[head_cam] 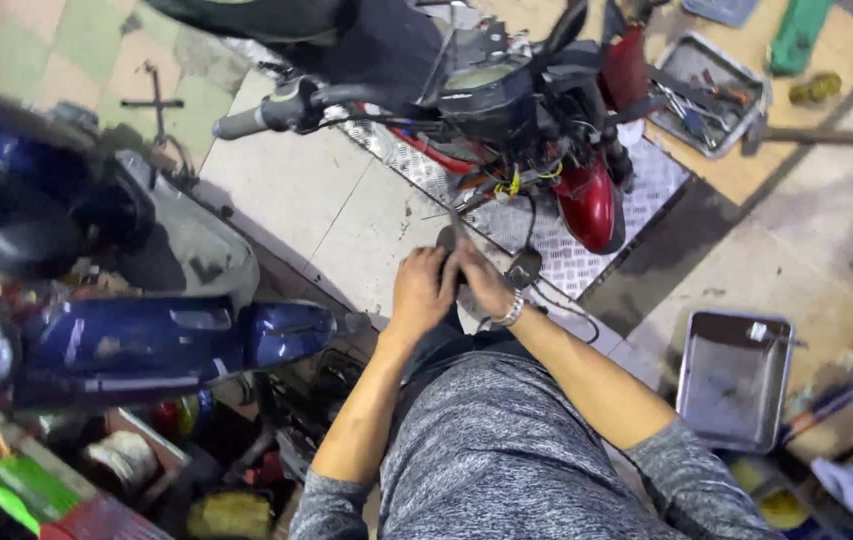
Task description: The person works on the handlebar area of a red motorcycle in a cluttered workshop. They use a screwdriver to tighten screws on the handlebar grip and then manipulate the wiring and components near the instrument cluster.
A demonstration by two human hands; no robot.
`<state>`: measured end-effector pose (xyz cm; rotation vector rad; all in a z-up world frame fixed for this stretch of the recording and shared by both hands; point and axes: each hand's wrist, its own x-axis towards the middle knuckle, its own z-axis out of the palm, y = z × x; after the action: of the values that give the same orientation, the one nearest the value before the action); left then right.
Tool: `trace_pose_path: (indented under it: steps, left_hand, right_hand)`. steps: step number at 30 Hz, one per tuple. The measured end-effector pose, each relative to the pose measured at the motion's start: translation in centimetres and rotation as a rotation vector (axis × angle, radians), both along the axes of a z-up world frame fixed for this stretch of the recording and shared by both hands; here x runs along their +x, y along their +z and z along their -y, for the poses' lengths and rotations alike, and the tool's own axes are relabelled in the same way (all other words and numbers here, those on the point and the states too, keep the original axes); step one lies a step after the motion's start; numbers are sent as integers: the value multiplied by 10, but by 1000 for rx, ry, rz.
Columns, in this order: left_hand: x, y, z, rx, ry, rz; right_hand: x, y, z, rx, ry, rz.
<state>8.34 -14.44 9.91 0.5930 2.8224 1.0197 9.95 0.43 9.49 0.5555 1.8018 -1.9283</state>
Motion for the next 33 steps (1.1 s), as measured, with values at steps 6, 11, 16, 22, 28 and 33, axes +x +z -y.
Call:
trace_pose_path:
  steps: [6,11,16,22,28,33]
  left_hand:
    - [-24,-2,21,116,-503,17]
    - [-48,23,-32,388,-490,150]
    - [20,-6,-142,537,-1050,176]
    - [60,-104,-276,420,-670,1257]
    - [154,-7,-425,534,-255,1854]
    - [214,4,-549,683,-459,1569]
  right_hand:
    - [9,0,-2,-213,-133,-142]
    - [69,-36,-38,-551,-1146,12]
    - [116,-55,-67,-962,-1577,-209]
    - [163,62,-131,-439,-1536,-575]
    - [243,-114,-293,982,-837,219]
    - [384,-241,-406,708,-1085,524]
